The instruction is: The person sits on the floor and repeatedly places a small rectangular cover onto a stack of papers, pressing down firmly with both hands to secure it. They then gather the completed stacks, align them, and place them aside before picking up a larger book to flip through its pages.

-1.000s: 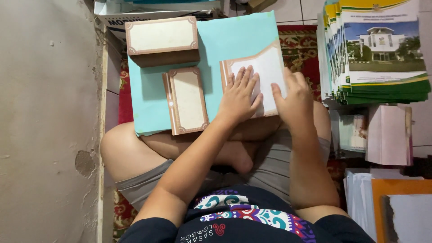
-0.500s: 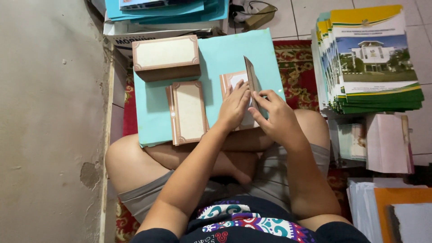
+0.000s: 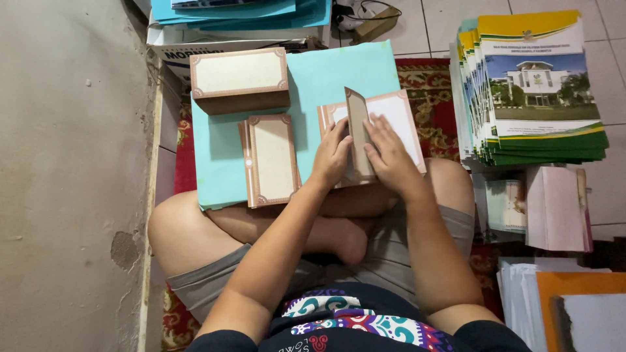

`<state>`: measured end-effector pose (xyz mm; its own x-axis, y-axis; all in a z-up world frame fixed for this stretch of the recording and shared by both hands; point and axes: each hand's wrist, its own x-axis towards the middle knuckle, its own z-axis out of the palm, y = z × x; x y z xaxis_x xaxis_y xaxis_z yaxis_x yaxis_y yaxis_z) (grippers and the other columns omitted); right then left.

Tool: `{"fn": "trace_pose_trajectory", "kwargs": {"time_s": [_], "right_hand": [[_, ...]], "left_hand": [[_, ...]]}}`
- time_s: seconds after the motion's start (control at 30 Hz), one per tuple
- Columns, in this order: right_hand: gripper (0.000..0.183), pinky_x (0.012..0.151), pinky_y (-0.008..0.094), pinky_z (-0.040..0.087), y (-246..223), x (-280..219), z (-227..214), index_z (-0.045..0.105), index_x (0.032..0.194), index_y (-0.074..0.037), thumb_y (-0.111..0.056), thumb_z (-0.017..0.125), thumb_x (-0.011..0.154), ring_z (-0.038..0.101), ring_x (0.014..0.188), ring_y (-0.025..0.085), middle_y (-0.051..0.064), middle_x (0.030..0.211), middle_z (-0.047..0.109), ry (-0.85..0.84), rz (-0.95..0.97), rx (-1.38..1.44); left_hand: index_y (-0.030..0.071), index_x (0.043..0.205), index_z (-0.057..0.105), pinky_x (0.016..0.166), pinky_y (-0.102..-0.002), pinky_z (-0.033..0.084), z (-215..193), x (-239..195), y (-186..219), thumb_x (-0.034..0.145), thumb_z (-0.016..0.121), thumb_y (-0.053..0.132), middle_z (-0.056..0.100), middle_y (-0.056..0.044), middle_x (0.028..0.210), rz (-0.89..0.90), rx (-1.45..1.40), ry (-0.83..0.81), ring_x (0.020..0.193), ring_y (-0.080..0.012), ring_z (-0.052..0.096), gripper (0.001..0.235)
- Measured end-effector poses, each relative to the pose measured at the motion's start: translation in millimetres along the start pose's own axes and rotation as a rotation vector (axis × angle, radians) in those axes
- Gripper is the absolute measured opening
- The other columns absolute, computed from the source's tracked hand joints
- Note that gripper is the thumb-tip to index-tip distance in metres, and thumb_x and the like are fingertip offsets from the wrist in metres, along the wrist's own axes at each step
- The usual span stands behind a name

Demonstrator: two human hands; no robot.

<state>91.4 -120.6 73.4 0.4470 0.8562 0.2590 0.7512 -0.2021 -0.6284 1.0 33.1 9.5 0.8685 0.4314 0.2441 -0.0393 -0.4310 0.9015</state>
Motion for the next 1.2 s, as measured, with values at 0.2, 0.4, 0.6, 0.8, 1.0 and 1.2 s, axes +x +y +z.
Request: {"fn": "trace_pose_trajectory", "kwargs": {"time_s": [0.2,0.4,0.6,0.8,1.0,1.2], "right_hand": [[0.049,0.122,0.052,0.024,34.5,6.4,24.9,0.045,0.154,-0.003,-0.021,0.045,0.109,0.039,0.146,0.04,0.023,0.155,0.046,0.027,0.045,-0.018],[0.057,0.124,0.049,0.02,35.5,2.7,39.8,0.043,0.157,-0.006,-0.008,0.039,0.1,0.03,0.153,0.033,0.014,0.167,0.032,-0.046,0.073,-0.288],[0.066,0.125,0.048,0.02,37.5,-13.8,42.0,0.037,0.16,-0.01,-0.004,0.039,0.094,0.03,0.153,0.031,0.01,0.169,0.029,-0.076,0.069,-0.366],[0.073,0.124,0.048,0.018,41.4,-47.2,33.3,0.031,0.163,-0.018,-0.006,0.041,0.092,0.024,0.156,0.027,0.002,0.171,0.024,-0.178,0.079,-0.364],[0.068,0.123,0.052,0.019,50.7,-7.7,32.9,0.032,0.163,-0.013,-0.005,0.04,0.096,0.028,0.154,0.031,0.009,0.169,0.029,-0.159,0.035,-0.386],[0.074,0.123,0.05,0.021,59.9,3.3,37.3,0.032,0.163,-0.013,-0.005,0.039,0.09,0.029,0.154,0.031,0.008,0.169,0.029,-0.128,0.036,-0.439]], "left_hand": [[0.01,0.158,0.029,0.12,-0.06,0.03,-9.0,-2.1,19.4,0.103,0.04,0.037,0.045,-0.028,0.153,0.008,-0.18,0.053,0.144,-0.0507,0.037,0.062],[0.009,0.166,0.011,0.127,-0.056,0.006,4.7,-5.3,8.6,0.102,0.052,0.025,0.0,-0.022,0.172,0.108,0.004,0.201,0.157,-0.0454,-0.004,0.077],[0.008,0.148,0.051,0.122,-0.062,0.014,32.7,-4.3,-8.0,0.089,0.054,0.026,0.047,-0.022,0.154,0.189,0.788,0.058,0.146,-0.0415,0.041,0.061],[0.005,0.152,0.044,0.122,-0.061,0.018,31.6,-5.7,5.6,0.095,0.046,0.026,0.042,-0.02,0.159,0.122,0.849,0.026,0.148,-0.0389,0.038,0.061],[0.006,0.157,0.036,0.124,-0.061,0.015,30.8,-2.0,8.9,0.092,0.05,0.029,0.034,-0.018,0.164,0.039,0.872,-0.088,0.153,-0.0385,0.03,0.071],[0.009,0.154,0.043,0.119,-0.061,0.021,32.3,15.6,-1.2,0.092,0.046,0.028,0.044,-0.015,0.158,0.05,0.895,-0.052,0.147,-0.0382,0.039,0.065]]}}
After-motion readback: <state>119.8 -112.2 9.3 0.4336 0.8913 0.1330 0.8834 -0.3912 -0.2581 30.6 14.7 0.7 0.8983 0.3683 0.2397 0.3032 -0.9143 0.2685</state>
